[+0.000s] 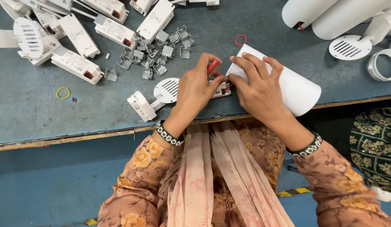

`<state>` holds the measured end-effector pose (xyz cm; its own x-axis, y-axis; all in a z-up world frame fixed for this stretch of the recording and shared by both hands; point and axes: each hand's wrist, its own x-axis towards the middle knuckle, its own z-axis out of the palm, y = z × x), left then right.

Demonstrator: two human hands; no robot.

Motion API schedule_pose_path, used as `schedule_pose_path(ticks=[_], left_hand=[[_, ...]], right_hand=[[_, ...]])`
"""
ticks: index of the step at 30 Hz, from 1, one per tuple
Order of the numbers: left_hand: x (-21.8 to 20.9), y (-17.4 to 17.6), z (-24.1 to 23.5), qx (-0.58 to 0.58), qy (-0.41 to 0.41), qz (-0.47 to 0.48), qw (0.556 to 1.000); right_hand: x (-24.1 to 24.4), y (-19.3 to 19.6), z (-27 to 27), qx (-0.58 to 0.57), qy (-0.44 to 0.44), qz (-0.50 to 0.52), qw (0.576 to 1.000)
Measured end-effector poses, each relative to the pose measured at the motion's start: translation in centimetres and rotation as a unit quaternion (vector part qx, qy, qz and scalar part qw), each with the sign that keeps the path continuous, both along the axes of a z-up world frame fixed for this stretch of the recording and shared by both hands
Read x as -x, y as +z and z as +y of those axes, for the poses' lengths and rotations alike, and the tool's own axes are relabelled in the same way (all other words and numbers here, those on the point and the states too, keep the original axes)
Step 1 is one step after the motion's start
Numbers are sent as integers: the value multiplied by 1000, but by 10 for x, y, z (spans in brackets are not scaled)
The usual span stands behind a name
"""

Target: The person assembles white cylindrical light fixtures by inserting a rectangular ballast into the cylinder, securing it with metal clips, and attaching a circular vented cover. The person uses a screwdriver to tighten the clips and handles multiple components on a blue workbench.

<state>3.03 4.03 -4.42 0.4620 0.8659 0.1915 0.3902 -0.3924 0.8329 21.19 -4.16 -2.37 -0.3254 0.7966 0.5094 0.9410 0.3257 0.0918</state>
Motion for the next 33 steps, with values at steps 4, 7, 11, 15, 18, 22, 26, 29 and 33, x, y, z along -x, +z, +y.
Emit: schedule_pose_path(ticks=[4, 7, 11, 15, 18, 22, 26, 29, 33], left_hand=[[4, 1, -5, -29, -21, -1, 999], [5, 0, -10, 27, -18, -6, 999], [6, -6, -10, 68, -17, -44, 997], [11, -12, -6, 96, -43, -71, 992], [17, -12, -2, 143, -62, -123, 980], [29, 0, -1, 19, -55, -52, 997], [38, 23, -6, 54, -55, -103, 992], [40, 37, -18, 16, -39, -138, 990], [38, 43, -37, 72, -8, -219, 973]], right_hand=[[-6, 1, 1, 12, 54, 84, 995], [-13, -1, -1, 1, 65, 66, 996], [-17, -4, 2, 19, 105, 40, 993], [-17, -3, 7, 17, 103, 43, 994], [-19, 1, 9, 18, 106, 17, 994], [-21, 6, 11, 4, 162, -64, 985], [-20, 10, 16, -9, 164, -133, 977], [-20, 11, 19, -4, 163, -150, 975], [-19, 11, 16, -6, 163, -142, 976]])
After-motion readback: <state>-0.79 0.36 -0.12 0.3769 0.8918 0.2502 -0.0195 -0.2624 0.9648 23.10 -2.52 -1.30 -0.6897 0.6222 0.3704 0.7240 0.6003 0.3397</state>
